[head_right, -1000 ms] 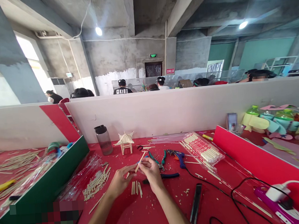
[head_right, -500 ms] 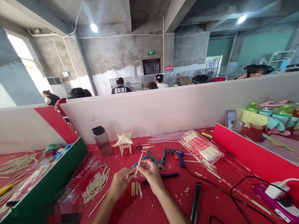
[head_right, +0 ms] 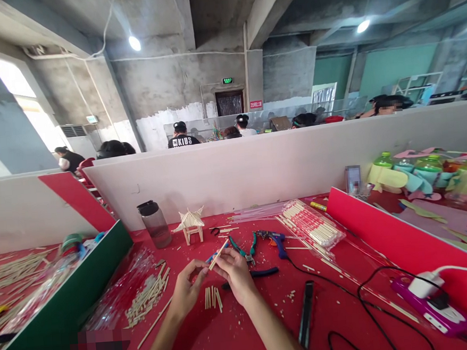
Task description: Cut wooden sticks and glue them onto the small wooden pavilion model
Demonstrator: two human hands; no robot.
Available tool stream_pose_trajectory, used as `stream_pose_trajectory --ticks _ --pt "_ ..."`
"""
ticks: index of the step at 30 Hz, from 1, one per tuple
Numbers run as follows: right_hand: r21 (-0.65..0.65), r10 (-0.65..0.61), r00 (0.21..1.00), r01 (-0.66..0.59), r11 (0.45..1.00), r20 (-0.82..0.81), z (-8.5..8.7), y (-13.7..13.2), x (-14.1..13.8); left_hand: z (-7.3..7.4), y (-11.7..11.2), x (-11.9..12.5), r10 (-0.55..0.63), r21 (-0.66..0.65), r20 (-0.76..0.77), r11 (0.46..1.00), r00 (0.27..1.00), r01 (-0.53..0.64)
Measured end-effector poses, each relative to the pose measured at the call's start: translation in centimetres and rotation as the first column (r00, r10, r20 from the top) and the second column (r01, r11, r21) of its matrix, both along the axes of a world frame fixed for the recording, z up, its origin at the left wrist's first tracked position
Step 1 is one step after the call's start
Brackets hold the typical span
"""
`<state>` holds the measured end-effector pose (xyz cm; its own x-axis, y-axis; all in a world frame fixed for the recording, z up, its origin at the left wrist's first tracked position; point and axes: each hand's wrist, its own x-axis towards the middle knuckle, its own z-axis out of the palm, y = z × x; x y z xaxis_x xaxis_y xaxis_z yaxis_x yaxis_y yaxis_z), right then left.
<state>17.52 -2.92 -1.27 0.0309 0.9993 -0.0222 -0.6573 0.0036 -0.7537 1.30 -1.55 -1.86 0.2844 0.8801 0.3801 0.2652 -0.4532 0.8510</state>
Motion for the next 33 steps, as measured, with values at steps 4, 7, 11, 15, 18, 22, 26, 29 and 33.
stream_pose_trajectory --ticks 4,7,11,15,18,22,26,29,33 --pt "0.018 0.004 0.999 -0.004 1.0 -0.038 0.0 -0.3 -0.2 0.3 -0.4 0.2 0.003 0.063 -0.037 0.998 0.999 -0.001" --pt "0.005 0.022 1.0 -0.022 1.0 -0.022 -0.1 -0.5 -0.4 0.6 -0.7 0.2 -0.016 0.117 -0.09 0.993 0.996 0.026" --pt "0.011 0.019 1.0 -0.019 1.0 -0.002 -0.2 -0.7 -0.4 0.9 -0.9 0.2 -0.03 0.136 -0.144 0.99 0.989 0.05" --pt "0.045 0.044 0.999 -0.045 0.998 0.016 0.0 -0.8 -0.1 1.1 -0.9 0.4 -0.043 0.123 -0.137 0.991 0.99 0.06" --pt "0.042 0.076 0.996 -0.078 0.996 0.037 0.1 -0.9 0.2 1.2 -1.1 0.3 -0.055 0.128 -0.149 0.989 0.987 0.075" --pt "0.02 0.104 0.994 -0.105 0.994 0.036 -0.2 -0.9 0.4 1.5 -1.4 0.3 -0.098 0.111 -0.132 0.987 0.986 0.113" --pt "0.016 0.173 0.982 -0.175 0.984 0.069 -0.7 -0.8 0.7 1.6 -1.5 0.6 -0.12 0.066 -0.061 0.99 0.991 0.124" --pt "0.018 0.208 0.975 -0.21 0.977 0.081 -0.8 -0.7 0.9 1.4 -1.2 0.6 -0.09 0.027 -0.01 0.996 0.996 0.09" --pt "0.012 0.191 0.977 -0.193 0.981 0.095 -0.5 -0.7 1.0 1.4 -0.7 -0.1 0.002 0.026 -0.053 1.0 0.999 -0.001"
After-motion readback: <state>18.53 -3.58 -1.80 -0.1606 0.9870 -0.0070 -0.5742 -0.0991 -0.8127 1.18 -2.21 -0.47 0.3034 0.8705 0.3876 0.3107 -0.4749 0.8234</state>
